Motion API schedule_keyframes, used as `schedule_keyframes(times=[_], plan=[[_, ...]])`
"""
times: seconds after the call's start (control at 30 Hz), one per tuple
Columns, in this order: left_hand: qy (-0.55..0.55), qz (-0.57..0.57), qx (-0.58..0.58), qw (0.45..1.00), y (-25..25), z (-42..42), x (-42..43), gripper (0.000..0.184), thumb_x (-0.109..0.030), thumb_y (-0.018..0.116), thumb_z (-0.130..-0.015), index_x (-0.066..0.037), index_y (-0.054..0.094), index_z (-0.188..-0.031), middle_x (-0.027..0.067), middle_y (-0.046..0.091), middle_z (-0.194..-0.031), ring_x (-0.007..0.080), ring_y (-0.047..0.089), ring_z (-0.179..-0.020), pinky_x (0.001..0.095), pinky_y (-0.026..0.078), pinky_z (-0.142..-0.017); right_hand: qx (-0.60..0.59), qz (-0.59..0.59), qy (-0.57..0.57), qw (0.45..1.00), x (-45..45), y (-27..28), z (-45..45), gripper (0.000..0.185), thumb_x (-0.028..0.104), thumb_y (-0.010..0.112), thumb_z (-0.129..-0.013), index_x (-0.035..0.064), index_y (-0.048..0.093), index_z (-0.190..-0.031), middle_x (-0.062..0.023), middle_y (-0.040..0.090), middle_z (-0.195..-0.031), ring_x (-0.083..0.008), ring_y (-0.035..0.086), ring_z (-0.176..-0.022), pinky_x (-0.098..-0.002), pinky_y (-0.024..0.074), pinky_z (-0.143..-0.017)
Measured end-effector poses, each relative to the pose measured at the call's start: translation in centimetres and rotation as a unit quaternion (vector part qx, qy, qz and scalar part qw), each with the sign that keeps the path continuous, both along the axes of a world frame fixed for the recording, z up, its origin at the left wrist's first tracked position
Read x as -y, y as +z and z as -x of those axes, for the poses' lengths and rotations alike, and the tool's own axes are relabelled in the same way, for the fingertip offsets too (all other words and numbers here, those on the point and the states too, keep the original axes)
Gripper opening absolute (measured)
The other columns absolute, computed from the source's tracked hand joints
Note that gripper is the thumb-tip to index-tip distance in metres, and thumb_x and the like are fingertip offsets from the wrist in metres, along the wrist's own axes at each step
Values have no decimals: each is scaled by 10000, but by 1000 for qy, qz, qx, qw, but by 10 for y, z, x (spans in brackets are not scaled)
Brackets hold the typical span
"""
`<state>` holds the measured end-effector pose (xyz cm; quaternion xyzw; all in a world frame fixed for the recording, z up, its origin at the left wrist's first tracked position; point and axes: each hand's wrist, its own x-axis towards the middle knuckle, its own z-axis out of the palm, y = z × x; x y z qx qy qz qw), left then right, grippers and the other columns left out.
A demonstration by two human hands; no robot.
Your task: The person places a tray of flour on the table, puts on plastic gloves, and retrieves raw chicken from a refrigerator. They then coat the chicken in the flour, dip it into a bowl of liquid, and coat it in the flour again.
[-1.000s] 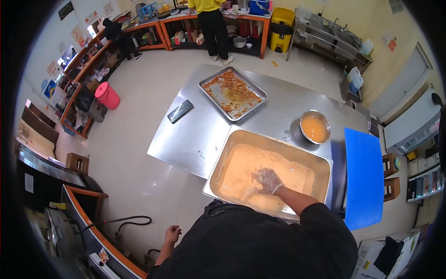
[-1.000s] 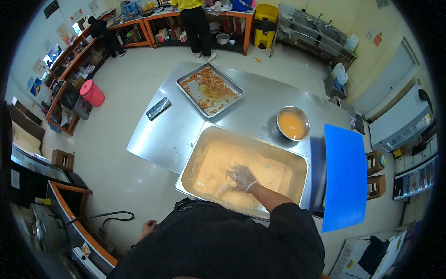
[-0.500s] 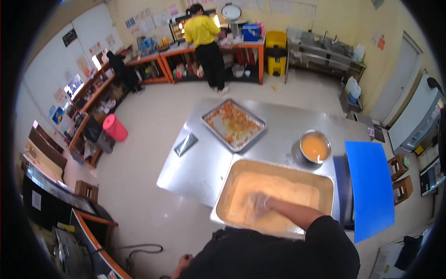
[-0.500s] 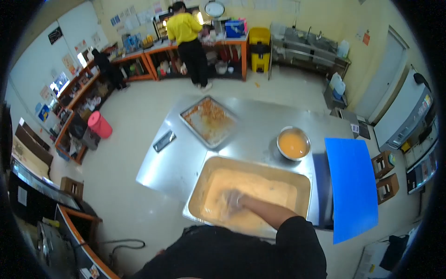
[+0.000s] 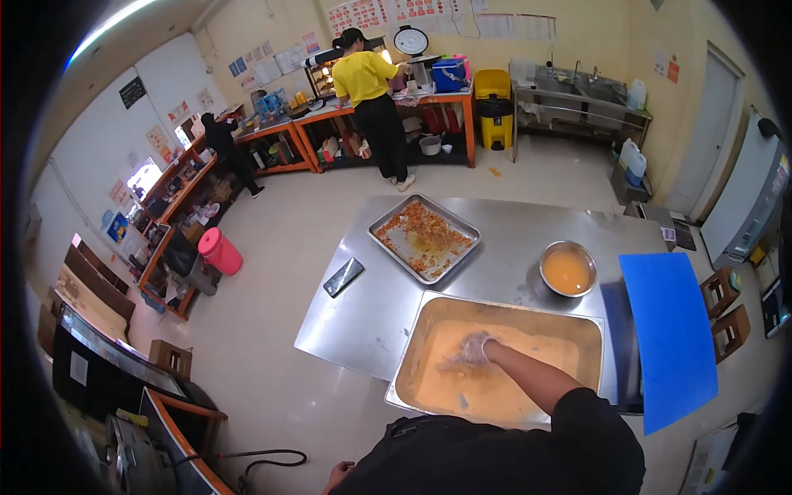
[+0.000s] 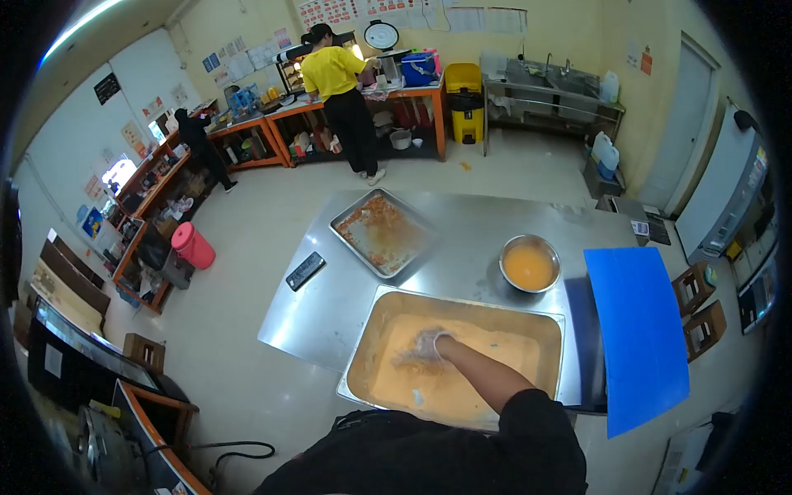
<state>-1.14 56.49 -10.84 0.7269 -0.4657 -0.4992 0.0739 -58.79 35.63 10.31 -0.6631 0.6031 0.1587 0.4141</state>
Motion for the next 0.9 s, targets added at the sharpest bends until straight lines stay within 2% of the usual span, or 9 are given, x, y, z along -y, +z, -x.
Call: schedule_keyframes(times=[0.07,0.17,0.27,0.4,0.47,0.57,0.67,0.77,0.9], plan=[[-12,-13,2,1000,-3,-1,-5,333,-236,629,-848,10,603,-1072,123,672,-930,184,641,-838,315,506,-760,-36,227,12,973,16,-46,1,901,754,489,-706,61,475,-1281,-219,564,-1188,-329,555,-1094,-423,444,-878],[-26,-23,-2,999,-10,-6,-12,332,-236,633,-847,10,606,-1068,120,675,-925,179,644,-832,312,508,-756,-57,430,122,893,-6,-77,-35,849,711,525,-713,55,496,-1252,-216,544,-1214,-346,532,-1110,-414,422,-913],[-35,-11,-3,999,-20,-13,-17,332,-237,636,-846,10,610,-1065,117,678,-919,174,647,-825,310,509,-752,-22,429,265,863,-28,-100,-57,684,598,538,-778,110,517,-1257,-198,524,-1247,-354,529,-1108,-427,427,-919],[9,-4,-4,1000,-13,-5,-11,334,-237,627,-849,4,612,-1080,120,674,-931,175,645,-826,301,505,-753,18,166,237,957,-26,-127,-21,777,593,585,-733,112,439,-1325,-184,419,-1354,-351,426,-1211,-438,338,-995],[24,10,0,1000,-18,-1,-10,343,-247,630,-849,3,611,-1083,119,671,-928,172,640,-821,297,504,-749,-27,179,166,970,-43,-69,3,763,575,597,-725,138,439,-1330,-151,410,-1365,-344,419,-1214,-452,342,-985],[-4,6,15,1000,-16,0,-13,351,-260,634,-849,4,609,-1078,124,669,-925,178,639,-829,294,503,-743,-127,443,98,882,-92,-103,43,679,552,602,-728,157,501,-1271,-111,455,-1327,-334,440,-1197,-450,361,-969],[30,-58,-39,997,-18,3,-16,357,-270,631,-852,11,610,-1070,129,671,-932,188,643,-823,300,504,-736,-84,471,80,875,-106,-112,53,637,550,587,-744,169,498,-1247,-166,476,-1275,-360,476,-1146,-421,437,-877],[49,-94,-29,994,22,21,-15,362,-267,624,-855,19,602,-1076,130,669,-936,200,644,-810,297,503,-728,-109,289,75,948,-67,-123,48,636,531,583,-771,184,486,-1295,-190,472,-1307,-356,465,-1192,-404,422,-932],[-9,-40,3,999,1,4,-4,355,-241,619,-857,14,584,-1102,111,668,-919,175,642,-788,282,504,-708,-20,226,-32,973,-41,-113,47,669,507,584,-775,115,477,-1307,-157,527,-1256,-321,516,-1137,-386,432,-934]])
